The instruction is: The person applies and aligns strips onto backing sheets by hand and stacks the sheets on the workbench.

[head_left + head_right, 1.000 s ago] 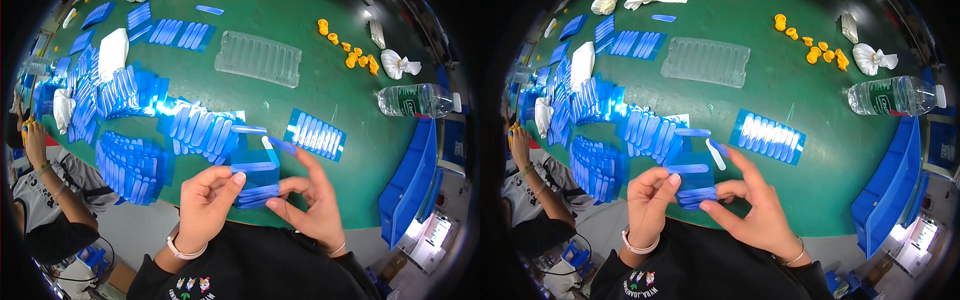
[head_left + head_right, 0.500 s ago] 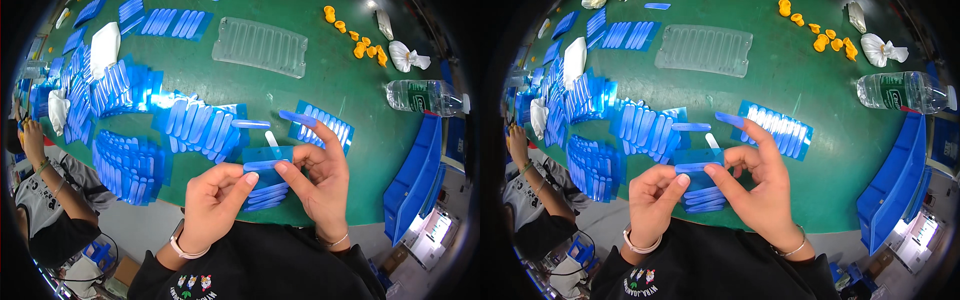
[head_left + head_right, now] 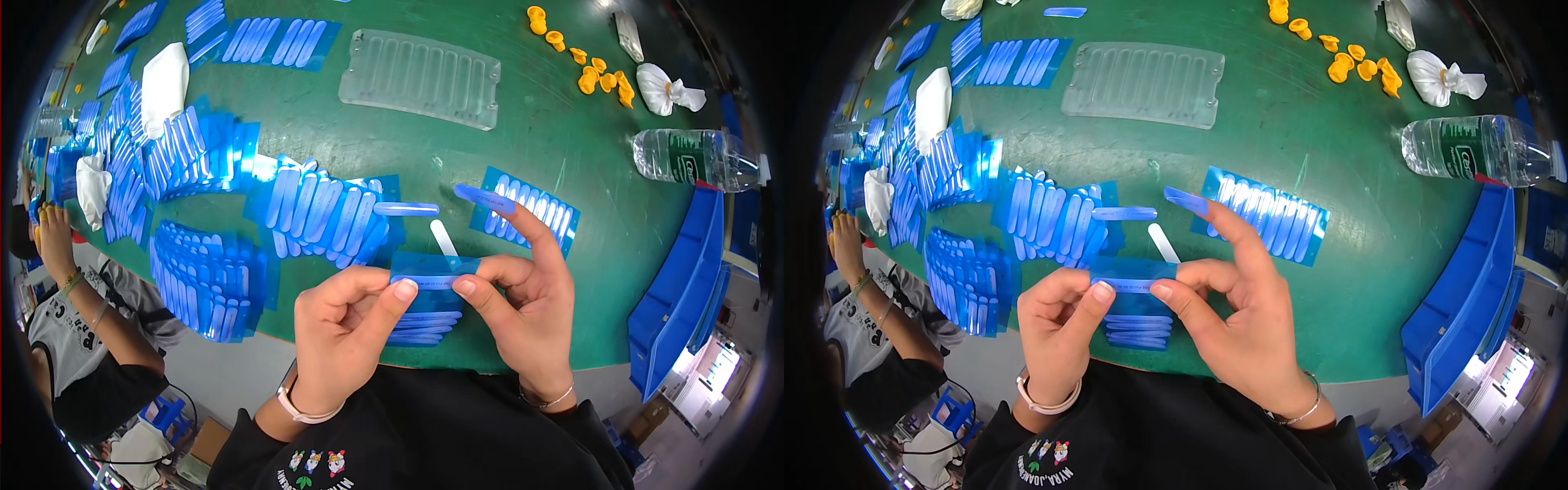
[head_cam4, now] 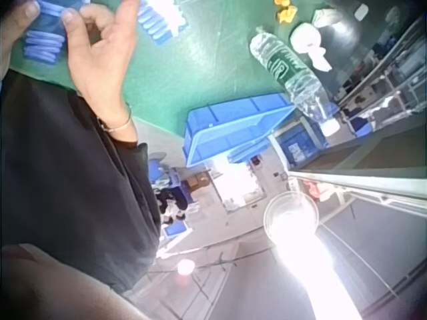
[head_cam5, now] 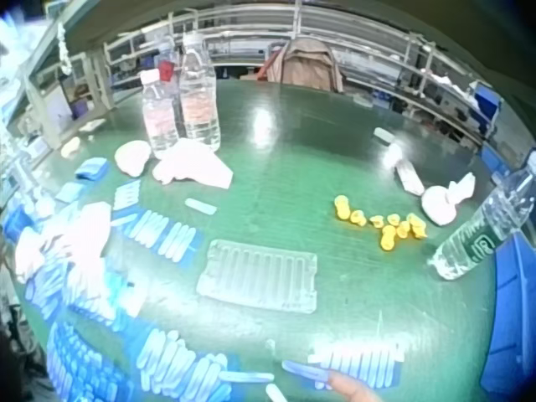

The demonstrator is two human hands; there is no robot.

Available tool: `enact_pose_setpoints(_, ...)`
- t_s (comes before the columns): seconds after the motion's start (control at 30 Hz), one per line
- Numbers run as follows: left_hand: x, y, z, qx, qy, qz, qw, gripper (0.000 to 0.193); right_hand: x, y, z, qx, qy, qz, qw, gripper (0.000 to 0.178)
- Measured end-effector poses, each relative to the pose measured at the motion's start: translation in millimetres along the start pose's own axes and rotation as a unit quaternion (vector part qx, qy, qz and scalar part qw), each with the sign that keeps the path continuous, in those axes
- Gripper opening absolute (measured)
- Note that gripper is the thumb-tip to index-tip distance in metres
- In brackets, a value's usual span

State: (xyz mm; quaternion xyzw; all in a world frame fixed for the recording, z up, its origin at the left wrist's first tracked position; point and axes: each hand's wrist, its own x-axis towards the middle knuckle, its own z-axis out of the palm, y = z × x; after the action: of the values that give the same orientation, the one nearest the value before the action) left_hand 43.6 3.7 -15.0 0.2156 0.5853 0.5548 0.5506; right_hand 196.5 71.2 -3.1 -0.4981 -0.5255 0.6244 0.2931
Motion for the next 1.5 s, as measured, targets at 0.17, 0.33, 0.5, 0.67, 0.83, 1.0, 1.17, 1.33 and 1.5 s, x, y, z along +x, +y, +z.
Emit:
enact_pose_setpoints(0.17,3,-4,-2,0.030,0.009,0.049,0.998,0.010,4,-6,-2,0.004,-0.021,0.006,1.000,0.066)
enact_pose_setpoints(0.33,7,-6,0,0.025,0.018,0.058,0.998,0.010,7,-8,-2,0.003,-0.018,0.009,1.000,0.067)
enact_pose_setpoints(0.5,12,-3,8,0.041,0.019,0.057,0.997,0.009,10,1,-9,0.003,-0.026,-0.026,0.999,0.069)
enact_pose_setpoints(0.67,19,0,16,0.028,0.052,0.030,0.998,0.008,13,8,-12,0.007,-0.009,-0.048,0.999,0.071)
enact_pose_setpoints(0.83,14,2,16,0.022,0.040,0.041,0.998,0.010,11,0,-15,-0.033,-0.023,-0.086,0.995,0.068)
enact_pose_setpoints(1.0,9,5,26,0.034,0.066,0.048,0.996,0.010,8,3,-19,-0.021,-0.020,-0.095,0.995,0.071)
enact_pose_setpoints(1.17,9,-1,18,0.043,0.044,0.060,0.996,0.011,7,3,-20,-0.011,-0.036,-0.076,0.996,0.076)
enact_pose_setpoints(1.33,15,13,22,0.016,0.001,0.002,1.000,0.016,11,5,-16,0.121,-0.021,-0.026,0.992,0.076)
enact_pose_setpoints(1.5,19,15,5,0.076,-0.104,-0.081,0.988,0.019,18,1,-16,0.134,-0.007,-0.006,0.991,0.073)
